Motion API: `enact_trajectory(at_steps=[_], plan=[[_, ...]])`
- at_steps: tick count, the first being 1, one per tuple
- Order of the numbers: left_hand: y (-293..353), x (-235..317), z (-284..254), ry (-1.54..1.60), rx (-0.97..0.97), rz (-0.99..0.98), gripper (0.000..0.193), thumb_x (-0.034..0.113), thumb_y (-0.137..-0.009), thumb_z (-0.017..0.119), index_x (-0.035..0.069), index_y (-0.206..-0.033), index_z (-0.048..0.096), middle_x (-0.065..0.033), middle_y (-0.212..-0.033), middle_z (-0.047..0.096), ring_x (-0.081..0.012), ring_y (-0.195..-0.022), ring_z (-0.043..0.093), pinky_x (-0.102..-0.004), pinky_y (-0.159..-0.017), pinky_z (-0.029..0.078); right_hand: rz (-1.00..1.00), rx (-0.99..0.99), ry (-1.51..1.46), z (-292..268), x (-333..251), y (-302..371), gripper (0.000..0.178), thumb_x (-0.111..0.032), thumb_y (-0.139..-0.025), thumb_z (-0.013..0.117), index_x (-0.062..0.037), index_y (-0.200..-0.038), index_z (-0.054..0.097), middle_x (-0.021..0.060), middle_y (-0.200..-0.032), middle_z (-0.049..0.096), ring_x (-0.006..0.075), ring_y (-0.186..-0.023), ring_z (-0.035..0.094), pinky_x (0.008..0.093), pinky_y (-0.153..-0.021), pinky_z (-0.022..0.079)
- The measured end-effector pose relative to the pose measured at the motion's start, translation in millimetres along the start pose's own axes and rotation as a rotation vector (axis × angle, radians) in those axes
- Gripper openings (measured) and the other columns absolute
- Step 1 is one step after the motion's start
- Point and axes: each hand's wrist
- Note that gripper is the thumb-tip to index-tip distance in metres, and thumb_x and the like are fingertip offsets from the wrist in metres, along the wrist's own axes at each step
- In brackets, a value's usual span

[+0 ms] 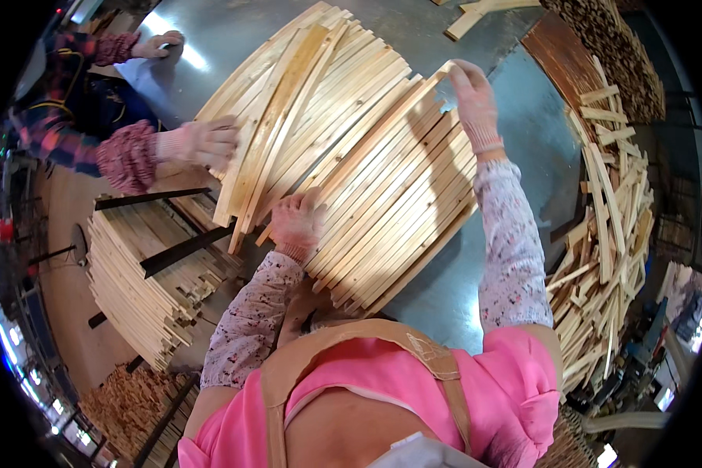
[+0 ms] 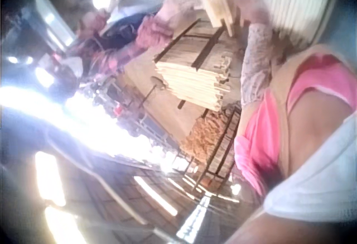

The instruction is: The person sorts and stacks thin wooden strips on a metal table in a workshop. They pick up strips from a pile, align them, and place them into a neat stack, occasionally adjusting the pile to access more pieces.

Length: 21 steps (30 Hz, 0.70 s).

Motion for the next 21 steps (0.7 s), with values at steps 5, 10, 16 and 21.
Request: enact_trajectory(at_steps=[5, 10, 16, 21], plan=[[-65, 58, -60, 1.036, -0.183, -0.277, 0.037, 0.035, -0.104, 0.068, 0.007, -0.126, 0.073, -0.0044, -0.092, 0.07, -0.0175, -0.082, 0.066, -0.0336, -0.077, 0.055, 0.097, -0.226, -0.306, 25, -21, 74, 0.08, -0.038, -0.105, 0.065, 0.0031, -0.164, 0.031, 0.0113, -0.109, 0.074, 0.02, -0.093, 0.072, 0.0321, -0.08, 0.061], [-89, 77, -77, 1.239, -0.755, -0.344, 0.035, 0.037, -0.102, 0.07, 0.004, -0.116, 0.073, 0.001, -0.077, 0.062, -0.0095, -0.072, 0.06, -0.0298, -0.07, 0.054, 0.506, -0.234, -0.339, 88, -36, 109, 0.094, -0.04, -0.097, 0.069, 0.0142, -0.162, 0.026, 0.0181, -0.096, 0.072, 0.0247, -0.086, 0.074, 0.0327, -0.073, 0.063], [-75, 81, -64, 1.533, -0.813, -0.615, 0.045, 0.041, -0.106, 0.065, -0.001, -0.119, 0.072, -0.0056, -0.087, 0.071, -0.0156, -0.074, 0.068, -0.0307, -0.067, 0.058, -0.066, -0.2, 0.298, 33, 8, 138, 0.039, -0.024, -0.107, 0.058, -0.0091, -0.143, 0.062, 0.0208, -0.119, 0.073, 0.037, -0.11, 0.071, 0.041, -0.098, 0.055], [-66, 66, -74, 1.652, -0.684, -0.593, 0.062, 0.053, -0.11, 0.056, 0.0, -0.141, 0.058, -0.0126, -0.108, 0.073, -0.0163, -0.077, 0.067, -0.0334, -0.07, 0.061, 0.365, 0.17, 0.366, -101, 38, 234, 0.049, -0.03, -0.104, 0.065, 0.0, -0.141, 0.057, 0.0219, -0.113, 0.074, 0.0414, -0.103, 0.07, 0.0463, -0.091, 0.055]])
Point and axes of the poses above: each hand's wrist, its own y-axis away from the middle knuckle, its own z-axis out of the palm, x = y × z
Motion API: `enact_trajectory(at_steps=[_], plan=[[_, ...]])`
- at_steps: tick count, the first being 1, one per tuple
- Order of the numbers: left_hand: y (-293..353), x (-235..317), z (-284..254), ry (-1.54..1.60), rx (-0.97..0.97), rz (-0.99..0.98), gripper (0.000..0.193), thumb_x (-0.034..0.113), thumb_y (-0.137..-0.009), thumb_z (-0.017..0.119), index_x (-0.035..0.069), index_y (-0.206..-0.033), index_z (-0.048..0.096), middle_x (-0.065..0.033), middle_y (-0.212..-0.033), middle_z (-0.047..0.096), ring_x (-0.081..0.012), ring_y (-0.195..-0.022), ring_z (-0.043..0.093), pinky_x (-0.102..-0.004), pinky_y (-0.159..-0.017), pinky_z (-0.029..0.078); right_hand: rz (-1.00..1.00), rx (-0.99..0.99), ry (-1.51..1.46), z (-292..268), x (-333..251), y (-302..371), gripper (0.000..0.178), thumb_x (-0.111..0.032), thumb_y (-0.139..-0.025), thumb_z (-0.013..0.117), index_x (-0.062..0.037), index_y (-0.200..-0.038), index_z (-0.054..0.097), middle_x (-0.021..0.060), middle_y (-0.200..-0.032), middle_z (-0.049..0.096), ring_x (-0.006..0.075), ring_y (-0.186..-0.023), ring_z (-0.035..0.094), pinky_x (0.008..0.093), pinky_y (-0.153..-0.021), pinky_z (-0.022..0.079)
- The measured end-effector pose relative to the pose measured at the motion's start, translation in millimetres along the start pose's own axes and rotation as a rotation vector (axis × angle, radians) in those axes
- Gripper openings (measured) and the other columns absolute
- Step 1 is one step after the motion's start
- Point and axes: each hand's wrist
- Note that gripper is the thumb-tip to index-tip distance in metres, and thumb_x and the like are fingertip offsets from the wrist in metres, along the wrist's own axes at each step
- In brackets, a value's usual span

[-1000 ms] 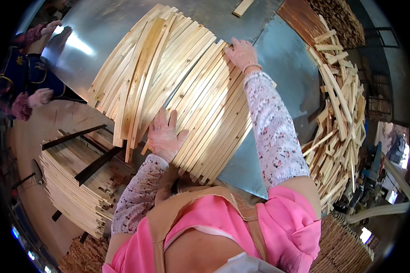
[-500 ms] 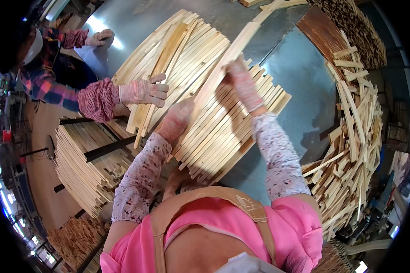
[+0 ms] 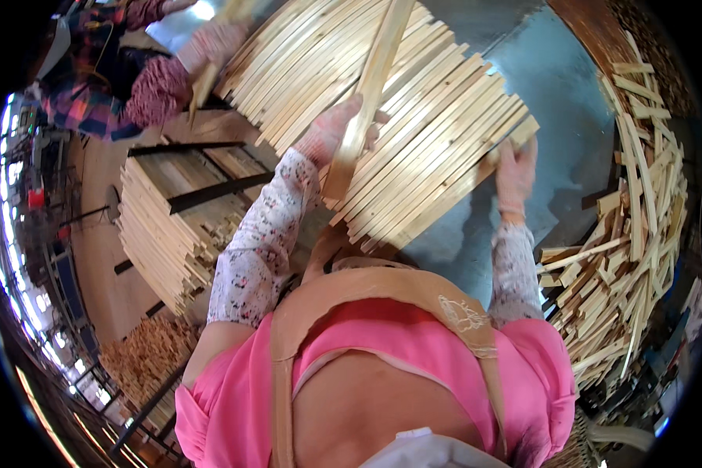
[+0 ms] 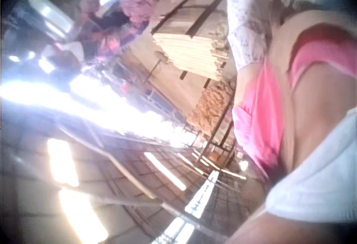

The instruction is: The person sorts and stacks thin wooden strips on a metal table in a workshop. They pick up strips from a pile, align them, and place them into a neat stack, occasionally adjusting the pile to access more pieces.

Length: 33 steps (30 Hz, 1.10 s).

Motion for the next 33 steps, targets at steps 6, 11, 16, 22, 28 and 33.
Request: enact_trajectory(at_steps=[6, 11, 16, 22, 28, 33], plan=[[31, 13, -8, 0.027, 0.113, 0.181, 0.07, 0.062, -0.108, 0.055, 0.0, -0.141, 0.058, -0.0141, -0.113, 0.072, -0.0156, -0.086, 0.068, -0.0335, -0.068, 0.059, 0.178, -0.163, -0.015, 36, 85, 46, 0.071, -0.039, -0.1, 0.067, 0.0087, -0.148, 0.05, 0.0334, -0.131, 0.064, 0.0468, -0.111, 0.066, 0.0485, -0.096, 0.053], [143, 5, -78, -0.078, 0.536, 0.311, 0.051, 0.027, -0.106, 0.058, -0.003, -0.147, 0.054, -0.013, -0.112, 0.072, -0.018, -0.077, 0.07, -0.031, -0.069, 0.06, 0.501, -0.11, -0.745, 68, 8, 62, 0.011, -0.017, -0.1, 0.071, -0.0135, -0.108, 0.064, -0.0057, -0.071, 0.051, 0.0061, -0.054, 0.045, 0.0245, -0.047, 0.036], [336, -50, -183, -1.001, 1.219, 0.268, 0.033, 0.028, -0.102, 0.071, 0.015, -0.132, 0.067, -0.0192, -0.121, 0.068, -0.0316, -0.099, 0.072, -0.0427, -0.08, 0.063, 0.134, -0.152, -0.212, 78, 70, 45, 0.073, -0.043, -0.109, 0.058, 0.0106, -0.156, 0.043, 0.0202, -0.122, 0.071, 0.0275, -0.099, 0.069, 0.0398, -0.084, 0.057], [497, -119, -350, -1.063, 1.745, -0.268, 0.057, 0.046, -0.112, 0.048, 0.008, -0.154, 0.055, -0.0286, -0.149, 0.058, -0.0404, -0.132, 0.063, -0.0443, -0.114, 0.049, 0.414, -0.302, -0.174, 74, -1, 70, 0.073, -0.05, -0.107, 0.059, 0.0061, -0.152, 0.047, 0.0202, -0.134, 0.065, 0.029, -0.111, 0.067, 0.0404, -0.091, 0.057], [486, -138, -454, -1.011, 1.819, -0.075, 0.063, 0.048, -0.111, 0.047, 0.003, -0.154, 0.054, -0.0253, -0.151, 0.061, -0.041, -0.142, 0.056, -0.0444, -0.118, 0.044, 0.398, -0.414, -0.473, 95, 22, 57, 0.044, -0.032, -0.113, 0.053, 0.0014, -0.141, 0.058, 0.0181, -0.129, 0.069, 0.0303, -0.106, 0.071, 0.0449, -0.09, 0.063], [384, -92, -486, -0.775, 1.497, 0.122, 0.059, 0.048, -0.109, 0.053, 0.002, -0.144, 0.063, -0.0253, -0.135, 0.07, -0.039, -0.122, 0.067, -0.0458, -0.103, 0.053, 0.14, -0.21, -0.268, 187, -48, 15, 0.055, -0.041, -0.109, 0.063, 0.0049, -0.138, 0.059, 0.017, -0.124, 0.071, 0.025, -0.105, 0.07, 0.0388, -0.088, 0.059]])
Point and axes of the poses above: each hand's wrist, its own y-axis away from the middle knuckle, its own z-axis out of the palm, x = y × z
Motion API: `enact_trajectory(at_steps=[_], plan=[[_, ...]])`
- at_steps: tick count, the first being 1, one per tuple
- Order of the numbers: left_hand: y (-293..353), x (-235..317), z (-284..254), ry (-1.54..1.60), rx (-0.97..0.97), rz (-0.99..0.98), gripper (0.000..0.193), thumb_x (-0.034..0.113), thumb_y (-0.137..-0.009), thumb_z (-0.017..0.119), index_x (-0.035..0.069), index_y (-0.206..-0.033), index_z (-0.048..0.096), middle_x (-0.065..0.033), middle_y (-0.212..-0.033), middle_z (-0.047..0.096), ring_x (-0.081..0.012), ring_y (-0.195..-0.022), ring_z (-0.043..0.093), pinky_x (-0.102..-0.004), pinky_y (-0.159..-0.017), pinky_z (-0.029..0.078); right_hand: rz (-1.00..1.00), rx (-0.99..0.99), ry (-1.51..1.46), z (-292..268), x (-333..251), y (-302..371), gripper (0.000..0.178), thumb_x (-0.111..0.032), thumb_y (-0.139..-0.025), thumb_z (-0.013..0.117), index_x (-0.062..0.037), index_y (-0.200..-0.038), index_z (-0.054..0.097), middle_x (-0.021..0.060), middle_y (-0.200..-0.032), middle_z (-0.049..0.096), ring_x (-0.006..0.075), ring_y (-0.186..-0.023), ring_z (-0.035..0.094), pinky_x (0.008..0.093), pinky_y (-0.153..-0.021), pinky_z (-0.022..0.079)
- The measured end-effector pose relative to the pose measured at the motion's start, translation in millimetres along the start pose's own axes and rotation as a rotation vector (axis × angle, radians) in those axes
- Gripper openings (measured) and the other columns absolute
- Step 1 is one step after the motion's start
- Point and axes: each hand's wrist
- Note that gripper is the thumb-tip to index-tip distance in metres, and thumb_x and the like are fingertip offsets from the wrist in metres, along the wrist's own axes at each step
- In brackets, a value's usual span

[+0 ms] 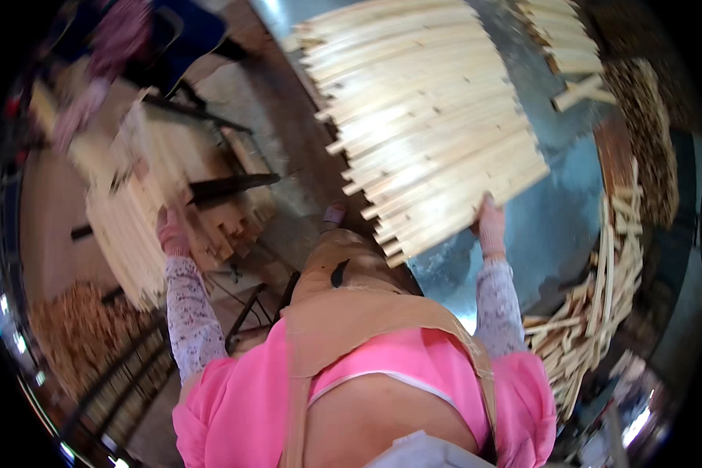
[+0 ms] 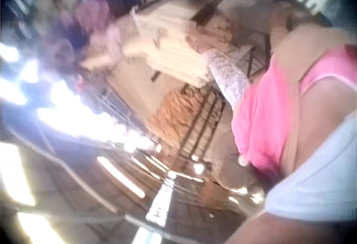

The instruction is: The person sorts and stacks thin wooden strips on a metal table in a workshop. They pick up strips from a pile, align them, and place them into a neat stack, occasionally adjusting the pile to access more pieces.

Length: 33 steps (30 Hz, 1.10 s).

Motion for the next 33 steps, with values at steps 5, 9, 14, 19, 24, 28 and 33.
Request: enact_trajectory(at_steps=[5, 9, 14, 19, 24, 28, 33], plan=[[-10, 69, 21, -0.167, -0.044, -0.081, 0.071, 0.052, -0.105, 0.057, -0.007, -0.144, 0.059, -0.0314, -0.136, 0.068, -0.0461, -0.126, 0.064, -0.0454, -0.108, 0.05, -0.033, -0.015, 0.229, 69, -56, -31, 0.063, -0.037, -0.102, 0.068, 0.0063, -0.145, 0.05, 0.0208, -0.126, 0.072, 0.0296, -0.113, 0.069, 0.0394, -0.097, 0.056], [9, 61, 7, -0.267, -0.027, -0.089, 0.077, 0.054, -0.105, 0.057, -0.01, -0.148, 0.055, -0.0346, -0.141, 0.064, -0.0491, -0.132, 0.061, -0.0468, -0.112, 0.047, 0.026, -0.017, 0.197, 143, -117, -38, 0.06, -0.039, -0.097, 0.072, 0.0007, -0.136, 0.049, 0.0141, -0.097, 0.072, 0.0243, -0.072, 0.071, 0.0394, -0.056, 0.057], [-6, 83, -7, -0.419, -0.155, 0.081, 0.069, 0.045, -0.105, 0.06, -0.008, -0.149, 0.055, -0.0348, -0.145, 0.061, -0.0485, -0.136, 0.059, -0.0499, -0.112, 0.047, 0.104, -0.147, -0.067, 197, -126, -95, 0.035, -0.034, -0.097, 0.072, -0.002, -0.107, 0.063, 0.0099, -0.08, 0.069, 0.0235, -0.055, 0.063, 0.039, -0.047, 0.052], [-20, -15, -6, -0.769, -0.358, 0.391, 0.059, 0.001, -0.095, 0.058, 0.008, -0.154, 0.057, -0.0201, -0.16, 0.053, -0.0351, -0.154, 0.044, -0.0445, -0.128, 0.039, -0.007, -0.364, -0.242, 245, -171, -81, 0.023, -0.027, -0.099, 0.068, -0.0049, -0.097, 0.074, 0.0049, -0.075, 0.069, 0.0186, -0.06, 0.057, 0.0371, -0.056, 0.05], [-22, 50, 48, -1.032, 0.028, 0.569, 0.056, 0.011, -0.101, 0.056, 0.004, -0.157, 0.052, -0.0175, -0.164, 0.047, -0.0314, -0.156, 0.039, -0.047, -0.13, 0.032, -0.337, -0.322, 0.413, 158, -141, -37, 0.039, -0.039, -0.094, 0.067, -0.0114, -0.121, 0.067, 0.0217, -0.109, 0.073, 0.0381, -0.099, 0.069, 0.0492, -0.085, 0.056], [26, 146, 106, -0.723, 0.194, 0.692, 0.057, 0.013, -0.102, 0.059, 0.003, -0.157, 0.05, -0.0179, -0.161, 0.049, -0.0328, -0.153, 0.041, -0.0467, -0.128, 0.034, -0.265, 0.115, 0.378, -37, -56, 13, 0.064, -0.043, -0.098, 0.064, -0.0056, -0.15, 0.058, 0.0217, -0.136, 0.071, 0.0421, -0.127, 0.065, 0.0477, -0.109, 0.051], [114, 265, 176, -0.233, 0.157, 0.916, 0.059, 0.015, -0.102, 0.062, 0.001, -0.157, 0.048, -0.0185, -0.158, 0.05, -0.0344, -0.149, 0.043, -0.0463, -0.124, 0.037, -0.151, 0.893, 0.62, -386, -20, 117, 0.063, -0.041, -0.098, 0.07, -0.0043, -0.149, 0.062, 0.0203, -0.138, 0.071, 0.0371, -0.128, 0.067, 0.0461, -0.11, 0.051]])
Point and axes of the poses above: each hand's wrist, its own y-axis away from the middle knuckle, its own z-axis out of the palm, x = y × z
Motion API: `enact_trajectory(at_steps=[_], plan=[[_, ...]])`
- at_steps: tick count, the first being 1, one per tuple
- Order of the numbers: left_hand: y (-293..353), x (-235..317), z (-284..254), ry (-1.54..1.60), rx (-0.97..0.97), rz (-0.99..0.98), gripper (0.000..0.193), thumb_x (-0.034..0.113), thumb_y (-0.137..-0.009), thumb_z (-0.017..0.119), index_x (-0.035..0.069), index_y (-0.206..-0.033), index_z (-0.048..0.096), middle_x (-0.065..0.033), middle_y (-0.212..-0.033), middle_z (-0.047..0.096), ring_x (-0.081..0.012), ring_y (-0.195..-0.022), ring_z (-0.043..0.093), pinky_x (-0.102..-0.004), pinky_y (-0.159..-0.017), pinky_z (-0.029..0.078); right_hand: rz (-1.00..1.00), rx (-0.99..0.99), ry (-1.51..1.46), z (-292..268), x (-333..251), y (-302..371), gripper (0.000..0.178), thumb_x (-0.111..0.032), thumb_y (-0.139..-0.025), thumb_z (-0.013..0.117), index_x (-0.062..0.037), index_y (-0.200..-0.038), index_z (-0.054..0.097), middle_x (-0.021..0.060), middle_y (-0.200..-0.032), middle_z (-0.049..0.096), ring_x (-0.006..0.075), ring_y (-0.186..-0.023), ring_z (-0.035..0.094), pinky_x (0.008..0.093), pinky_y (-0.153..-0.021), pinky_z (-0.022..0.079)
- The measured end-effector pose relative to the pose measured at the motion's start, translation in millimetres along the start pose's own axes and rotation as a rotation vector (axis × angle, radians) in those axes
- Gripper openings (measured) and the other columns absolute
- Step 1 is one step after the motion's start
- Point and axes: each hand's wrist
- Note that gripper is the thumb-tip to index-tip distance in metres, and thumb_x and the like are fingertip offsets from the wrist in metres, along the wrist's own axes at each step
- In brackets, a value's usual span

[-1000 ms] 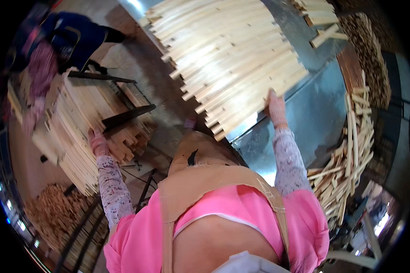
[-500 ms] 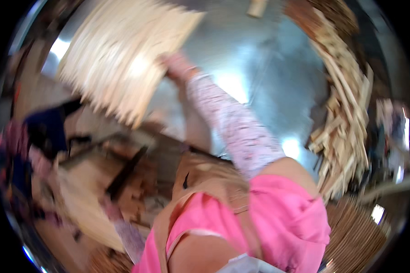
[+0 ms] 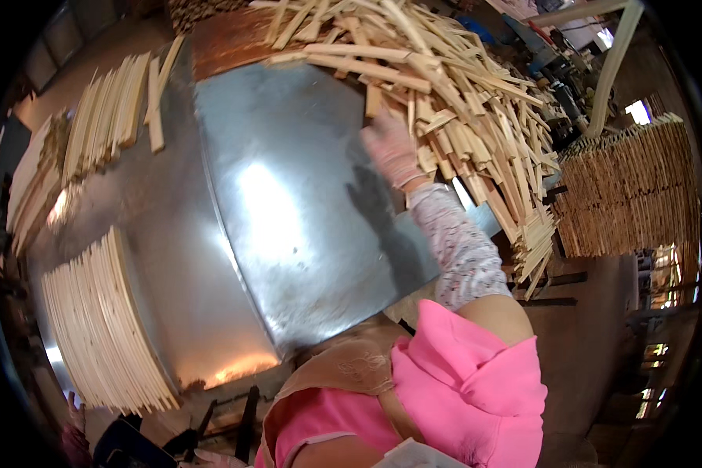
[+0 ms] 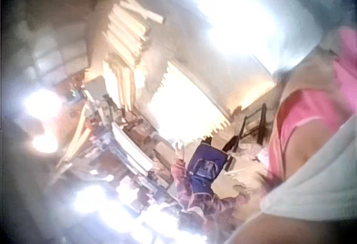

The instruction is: The person sorts and stacks thin wooden strips on a metal table in a workshop. They pick up strips from a pile, align them, and place them into a neat stack, occasionally adjusting the pile to access more pieces.

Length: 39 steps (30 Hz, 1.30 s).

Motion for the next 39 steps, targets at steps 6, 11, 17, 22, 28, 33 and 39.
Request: enact_trajectory(at_steps=[6, 11, 17, 22, 28, 33, 39], plan=[[15, 211, 21, 0.863, -0.308, -0.077, 0.061, 0.018, -0.102, 0.067, -0.001, -0.157, 0.046, -0.0191, -0.153, 0.053, -0.0364, -0.144, 0.046, -0.0459, -0.12, 0.041, 0.146, 0.383, 0.175, -154, 180, -172, 0.066, -0.052, -0.097, 0.065, -0.0098, -0.148, 0.062, 0.0226, -0.132, 0.072, 0.0413, -0.125, 0.066, 0.0484, -0.109, 0.051], [58, 478, 27, 0.583, -0.685, 0.254, 0.064, 0.025, -0.1, 0.068, -0.002, -0.154, 0.047, -0.0198, -0.152, 0.051, -0.0337, -0.132, 0.055, -0.0422, -0.117, 0.044, 0.245, -0.113, 0.277, -185, 233, -305, 0.067, -0.054, -0.102, 0.056, -0.0087, -0.15, 0.061, 0.0244, -0.143, 0.067, 0.043, -0.135, 0.061, 0.0479, -0.113, 0.048], [80, 725, 66, 0.894, -0.898, 0.561, 0.064, 0.034, -0.104, 0.065, -0.004, -0.153, 0.051, -0.024, -0.143, 0.06, -0.0374, -0.129, 0.061, -0.0458, -0.11, 0.051, 0.116, -0.787, 0.489, -94, 287, -424, 0.075, -0.061, -0.109, 0.034, -0.0078, -0.159, 0.051, 0.0281, -0.147, 0.064, 0.0404, -0.141, 0.058, 0.0464, -0.119, 0.043], [92, 903, 179, 1.133, -1.178, 0.603, 0.066, 0.043, -0.105, 0.061, 0.001, -0.155, 0.052, -0.0201, -0.146, 0.062, -0.0327, -0.125, 0.063, -0.0428, -0.111, 0.049, 0.049, -0.79, 0.647, -46, 409, -474, 0.057, -0.04, -0.114, 0.027, -0.0254, -0.169, 0.03, 0.0295, -0.169, 0.037, 0.0434, -0.15, 0.048, 0.0473, -0.124, 0.039], [143, 1024, 198, 1.592, -1.928, -0.17, 0.08, 0.076, -0.098, 0.06, 0.015, -0.15, 0.055, -0.0073, -0.149, 0.061, -0.0215, -0.12, 0.067, -0.0384, -0.109, 0.052, -0.067, -0.73, 0.456, -27, 400, -452, 0.094, -0.072, -0.103, 0.039, -0.0023, -0.166, 0.034, 0.0325, -0.16, 0.047, 0.0451, -0.141, 0.056, 0.0485, -0.118, 0.044], [200, 1007, 212, 1.679, -1.754, -0.079, 0.096, 0.08, -0.092, 0.066, 0.016, -0.161, 0.045, -0.0088, -0.153, 0.058, -0.0273, -0.141, 0.054, -0.0459, -0.12, 0.045, -0.043, -0.72, 0.513, -56, 327, -395, 0.071, -0.05, -0.11, 0.043, -0.0056, -0.164, 0.028, 0.0323, -0.126, 0.071, 0.0457, -0.112, 0.073, 0.0558, -0.093, 0.057], [193, 893, 174, 1.676, -1.812, -0.312, 0.098, 0.081, -0.094, 0.06, 0.013, -0.162, 0.043, -0.0073, -0.151, 0.061, -0.0239, -0.134, 0.059, -0.0459, -0.116, 0.049, -0.041, -0.647, 0.439, -52, 242, -304, 0.088, -0.066, -0.099, 0.055, -0.0011, -0.156, 0.039, 0.0311, -0.122, 0.073, 0.0473, -0.115, 0.07, 0.0514, -0.101, 0.053]])
Point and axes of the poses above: each hand's wrist, its own y-axis away from the middle knuckle, its own z-axis out of the palm, x = y × z
